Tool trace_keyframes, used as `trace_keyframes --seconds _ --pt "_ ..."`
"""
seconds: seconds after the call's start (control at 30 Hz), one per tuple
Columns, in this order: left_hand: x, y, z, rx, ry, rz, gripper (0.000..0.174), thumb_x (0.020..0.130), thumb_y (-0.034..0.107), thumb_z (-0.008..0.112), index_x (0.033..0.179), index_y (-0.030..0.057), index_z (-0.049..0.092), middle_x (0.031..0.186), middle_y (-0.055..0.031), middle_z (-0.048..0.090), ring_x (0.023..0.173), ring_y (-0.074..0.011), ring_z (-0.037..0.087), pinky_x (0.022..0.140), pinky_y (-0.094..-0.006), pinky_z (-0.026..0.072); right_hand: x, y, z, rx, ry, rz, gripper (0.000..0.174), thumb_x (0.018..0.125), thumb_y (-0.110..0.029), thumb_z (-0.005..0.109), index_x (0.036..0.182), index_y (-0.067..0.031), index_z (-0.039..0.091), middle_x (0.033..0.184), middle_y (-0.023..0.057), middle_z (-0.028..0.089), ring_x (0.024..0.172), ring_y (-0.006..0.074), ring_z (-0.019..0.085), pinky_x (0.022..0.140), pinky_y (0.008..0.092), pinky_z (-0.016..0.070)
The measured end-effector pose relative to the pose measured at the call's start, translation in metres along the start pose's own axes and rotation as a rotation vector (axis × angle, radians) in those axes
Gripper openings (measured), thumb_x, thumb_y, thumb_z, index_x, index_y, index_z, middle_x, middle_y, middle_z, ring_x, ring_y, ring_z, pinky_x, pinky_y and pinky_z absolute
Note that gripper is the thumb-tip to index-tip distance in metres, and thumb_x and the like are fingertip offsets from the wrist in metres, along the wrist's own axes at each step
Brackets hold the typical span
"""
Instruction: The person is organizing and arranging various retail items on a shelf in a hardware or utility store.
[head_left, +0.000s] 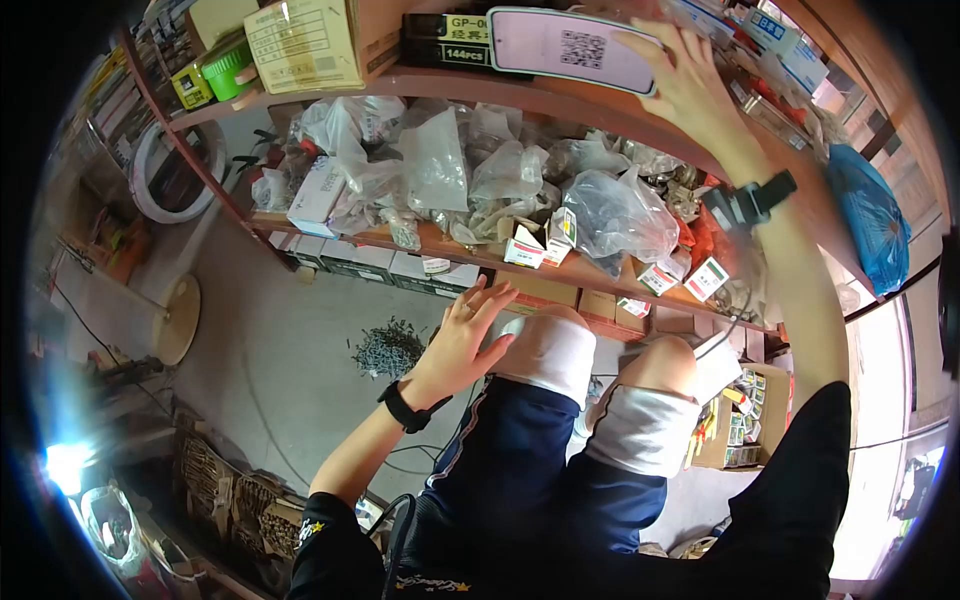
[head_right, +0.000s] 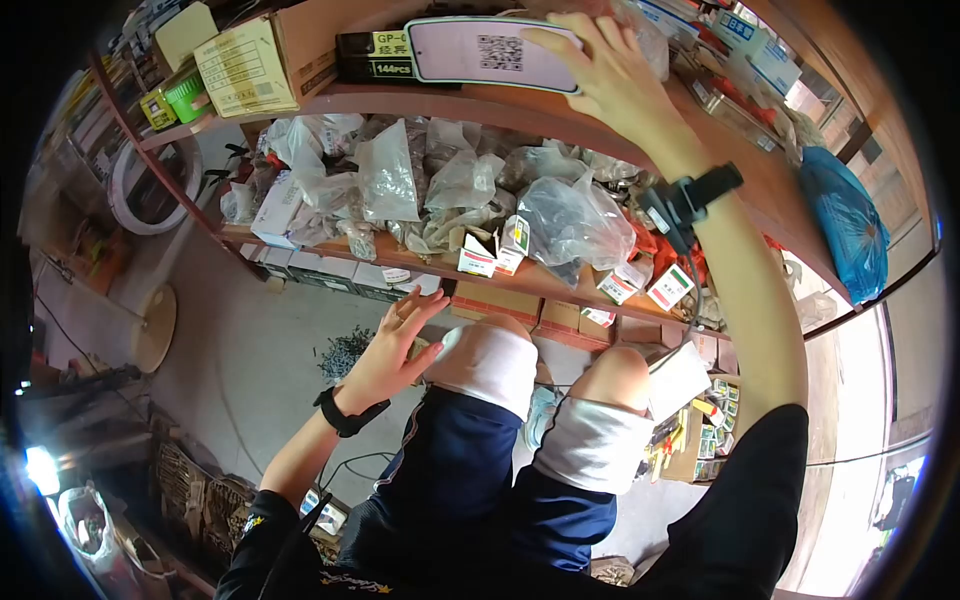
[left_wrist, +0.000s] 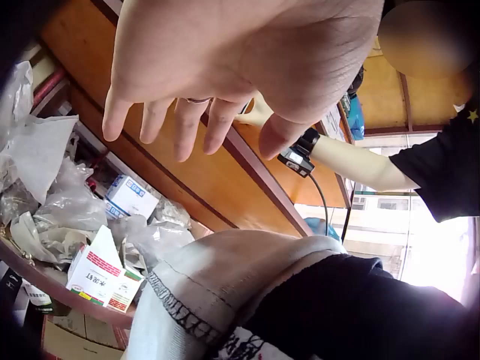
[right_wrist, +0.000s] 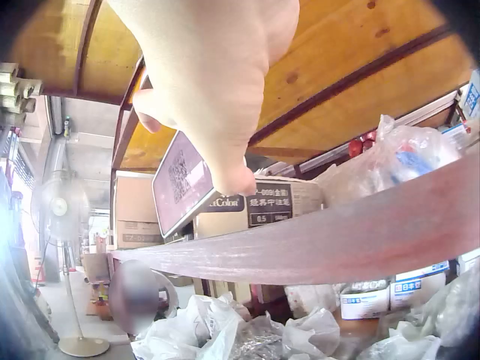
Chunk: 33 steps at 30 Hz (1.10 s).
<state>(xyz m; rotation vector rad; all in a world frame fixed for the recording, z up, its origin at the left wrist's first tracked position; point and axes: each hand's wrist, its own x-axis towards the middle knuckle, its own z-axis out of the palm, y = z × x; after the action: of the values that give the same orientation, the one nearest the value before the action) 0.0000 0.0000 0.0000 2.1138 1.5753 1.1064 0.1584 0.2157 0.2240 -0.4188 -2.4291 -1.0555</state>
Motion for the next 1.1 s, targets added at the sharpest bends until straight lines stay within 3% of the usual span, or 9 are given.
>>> trace_keyframes --seconds 0.1,0.17,0.2,0.27,0.5,0.63,0.73,0.83,1.1 --pt "-0.010 0.001 -0.003 -0.028 0.031 -0.082 0.048 0.072 0.008 0.055 0.117 0.0067 0.038 0.122 -0.0101 0.037 0.116 -0.0330 0.028 0.095 -0.0402 0.0235 0.026 -0.015 -0.001 0.135 -0.080 -0.015 0.066 0.055 -0.005 0.063 0.115 -0.0116 0.037 0.114 0.0104 0.035 0.100 0.0288 0.036 0.090 0.0397 0.0270" --pt "-0.011 -0.005 -0.007 -0.048 0.049 -0.079 0.047 0.072 0.007 0.055 0.116 0.0061 0.039 0.121 -0.0101 0.039 0.115 -0.0331 0.029 0.095 -0.0398 0.0241 0.040 -0.016 0.004 0.198 -0.057 -0.065 0.053 0.063 -0.002 0.058 0.113 -0.0066 0.038 0.110 0.0101 0.040 0.094 0.0254 0.043 0.085 0.0353 0.0345" --pt "-0.012 -0.010 -0.010 -0.030 0.047 -0.074 0.047 0.071 0.006 0.055 0.116 0.0058 0.039 0.120 -0.0102 0.040 0.114 -0.0333 0.030 0.095 -0.0396 0.0242 0.042 -0.012 0.017 0.203 -0.045 -0.058 0.053 0.063 -0.002 0.058 0.113 -0.0066 0.038 0.110 0.0101 0.040 0.094 0.0254 0.043 0.085 0.0353 0.0345" --pt "-0.016 -0.010 -0.013 -0.031 0.041 -0.091 0.047 0.071 0.006 0.055 0.115 0.0056 0.039 0.120 -0.0103 0.040 0.114 -0.0333 0.030 0.095 -0.0395 0.0242 0.037 -0.001 0.050 0.143 -0.032 -0.021 0.060 0.069 -0.010 0.056 0.123 -0.0202 0.030 0.116 0.0044 0.038 0.107 0.0214 0.038 0.086 0.0339 0.0382" --pt "-0.016 -0.015 -0.009 -0.053 0.032 -0.071 0.048 0.070 0.005 0.055 0.115 0.0043 0.039 0.120 -0.0112 0.040 0.113 -0.0332 0.032 0.096 -0.0395 0.0237 0.018 -0.006 0.046 0.456 0.113 0.015 0.057 0.069 -0.013 0.057 0.121 -0.0161 0.032 0.110 0.0083 0.043 0.103 0.0275 0.041 0.085 0.0350 0.0359" --pt "-0.018 -0.022 -0.006 -0.060 -0.002 -0.048 0.049 0.073 0.014 0.054 0.118 0.0086 0.036 0.123 -0.0098 0.036 0.115 -0.0352 0.028 0.091 -0.0429 0.0261 -0.004 -0.004 0.045 0.292 0.135 0.081 0.051 0.070 -0.015 0.056 0.117 -0.0144 0.038 0.105 0.0078 0.045 0.098 0.0260 0.043 0.082 0.0350 0.0366" --pt "-0.022 -0.024 -0.004 -0.066 0.003 -0.042 0.049 0.073 0.013 0.055 0.117 0.0083 0.036 0.122 -0.0104 0.037 0.114 -0.0353 0.028 0.091 -0.0425 0.0257 -0.021 -0.016 0.044 0.076 0.123 0.047 0.042 0.071 -0.020 0.054 0.111 -0.0142 0.046 0.090 0.0062 0.044 0.083 0.0210 0.042 0.070 0.0324 0.0369" --pt "-0.026 -0.027 -0.002 -0.059 -0.005 -0.059 0.048 0.073 0.013 0.055 0.117 0.0084 0.036 0.121 -0.0108 0.037 0.114 -0.0356 0.028 0.092 -0.0422 0.0254 -0.028 -0.030 0.046 0.052 0.051 0.132 0.044 0.071 -0.022 0.055 0.113 -0.0153 0.045 0.090 0.0066 0.043 0.082 0.0213 0.041 0.069 0.0323 0.0365" --pt "-0.029 -0.027 -0.003 -0.053 -0.022 -0.081 0.047 0.073 0.012 0.054 0.116 0.0077 0.037 0.121 -0.0111 0.037 0.114 -0.0359 0.028 0.092 -0.0426 0.0250 -0.023 -0.030 0.058 0.061 0.098 0.174 0.043 0.072 -0.024 0.055 0.114 -0.0175 0.045 0.086 0.0065 0.041 0.080 0.0209 0.040 0.067 0.0325 0.0359"
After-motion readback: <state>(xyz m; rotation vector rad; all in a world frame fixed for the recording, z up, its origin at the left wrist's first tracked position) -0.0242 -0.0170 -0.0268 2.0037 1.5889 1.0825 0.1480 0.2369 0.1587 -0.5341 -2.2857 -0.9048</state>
